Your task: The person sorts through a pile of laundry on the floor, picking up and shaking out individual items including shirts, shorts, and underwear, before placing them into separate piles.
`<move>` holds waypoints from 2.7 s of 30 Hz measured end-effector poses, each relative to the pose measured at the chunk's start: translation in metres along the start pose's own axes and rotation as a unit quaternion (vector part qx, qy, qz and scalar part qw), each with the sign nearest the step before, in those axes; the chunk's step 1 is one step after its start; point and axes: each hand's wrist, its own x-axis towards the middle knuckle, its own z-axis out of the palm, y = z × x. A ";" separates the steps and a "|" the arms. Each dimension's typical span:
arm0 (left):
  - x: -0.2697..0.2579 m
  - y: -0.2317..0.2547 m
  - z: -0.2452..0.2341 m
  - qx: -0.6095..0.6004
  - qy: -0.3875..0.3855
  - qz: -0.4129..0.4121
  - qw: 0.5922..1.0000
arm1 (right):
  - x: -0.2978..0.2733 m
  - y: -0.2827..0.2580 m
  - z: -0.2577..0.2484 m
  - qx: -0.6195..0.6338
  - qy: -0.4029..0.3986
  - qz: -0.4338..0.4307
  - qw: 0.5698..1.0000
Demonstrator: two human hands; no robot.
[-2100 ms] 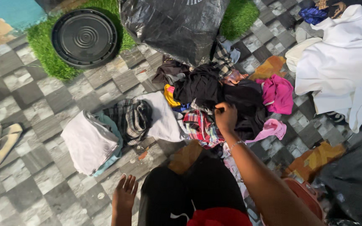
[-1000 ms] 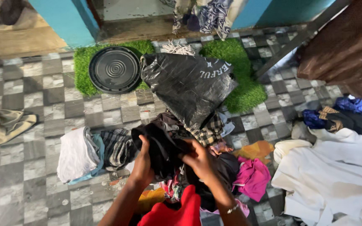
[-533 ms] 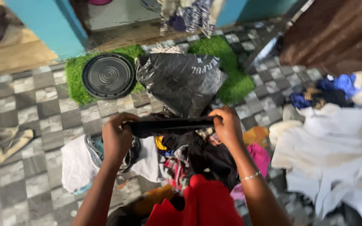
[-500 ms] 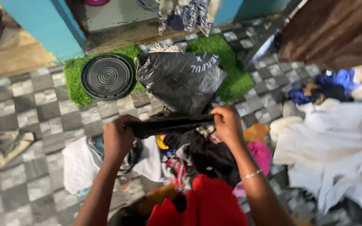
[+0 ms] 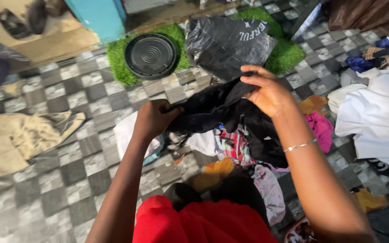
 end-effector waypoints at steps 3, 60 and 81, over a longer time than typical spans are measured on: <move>-0.048 0.004 -0.020 0.081 0.114 0.037 0.990 | -0.056 -0.011 0.037 -0.108 -0.078 -0.085 0.987; -0.175 0.014 -0.184 -0.009 -0.009 0.123 0.992 | -0.145 -0.014 0.056 -0.396 -0.157 -0.254 0.868; -0.121 0.038 -0.044 -0.416 0.146 0.109 0.891 | -0.157 0.073 0.213 -0.281 -0.212 -0.266 0.898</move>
